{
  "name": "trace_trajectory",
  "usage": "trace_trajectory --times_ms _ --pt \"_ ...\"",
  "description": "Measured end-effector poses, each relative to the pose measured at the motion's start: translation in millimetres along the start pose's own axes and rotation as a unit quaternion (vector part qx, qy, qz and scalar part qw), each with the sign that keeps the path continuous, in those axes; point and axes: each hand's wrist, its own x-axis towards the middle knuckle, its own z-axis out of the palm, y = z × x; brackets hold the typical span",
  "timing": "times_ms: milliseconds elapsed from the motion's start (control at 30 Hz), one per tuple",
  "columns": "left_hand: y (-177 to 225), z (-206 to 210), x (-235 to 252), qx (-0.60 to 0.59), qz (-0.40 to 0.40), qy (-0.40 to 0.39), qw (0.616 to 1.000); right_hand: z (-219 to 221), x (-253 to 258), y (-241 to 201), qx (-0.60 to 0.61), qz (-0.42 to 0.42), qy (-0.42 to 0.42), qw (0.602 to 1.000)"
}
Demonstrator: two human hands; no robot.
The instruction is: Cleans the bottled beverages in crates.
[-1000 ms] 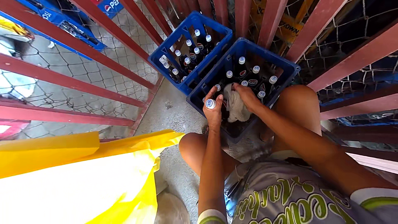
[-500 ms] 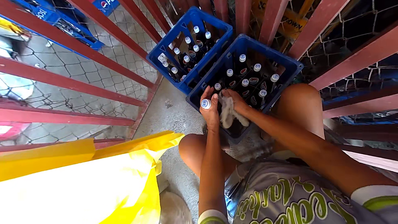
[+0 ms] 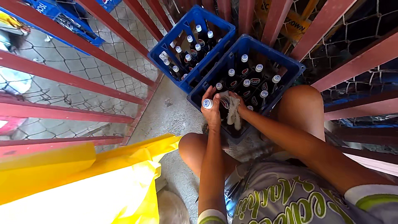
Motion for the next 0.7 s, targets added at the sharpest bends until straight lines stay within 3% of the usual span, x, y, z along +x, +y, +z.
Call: trace_trajectory --times_ms 100,167,267,367,500,600,700 --pt "0.7 -0.3 -1.9 0.000 -0.006 0.000 1.000 10.2 -46.1 -12.2 -0.032 0.032 0.040 0.998" --pt "4.1 -0.6 -0.8 0.007 -0.016 -0.007 1.000 25.4 -68.8 -38.6 -0.092 0.007 0.047 0.995" --pt "8.5 -1.7 -2.3 0.023 -0.027 -0.011 0.999 44.1 -77.1 -49.3 -0.119 -0.133 0.027 0.984" --pt "6.3 -1.2 1.6 0.015 -0.020 0.009 1.000 37.8 -50.4 -31.3 -0.172 -0.236 0.016 0.956" --pt "-4.9 1.5 8.1 -0.032 -0.023 0.030 0.999 1.0 -19.7 -25.8 -0.203 -0.059 -0.025 0.977" --pt "2.1 0.4 4.0 -0.005 -0.029 0.006 1.000 -24.0 -12.2 -41.3 -0.353 0.044 -0.088 0.930" --pt "-6.4 4.1 9.9 -0.036 -0.017 0.042 0.998 -42.8 -12.5 -49.0 -0.347 0.051 -0.072 0.934"
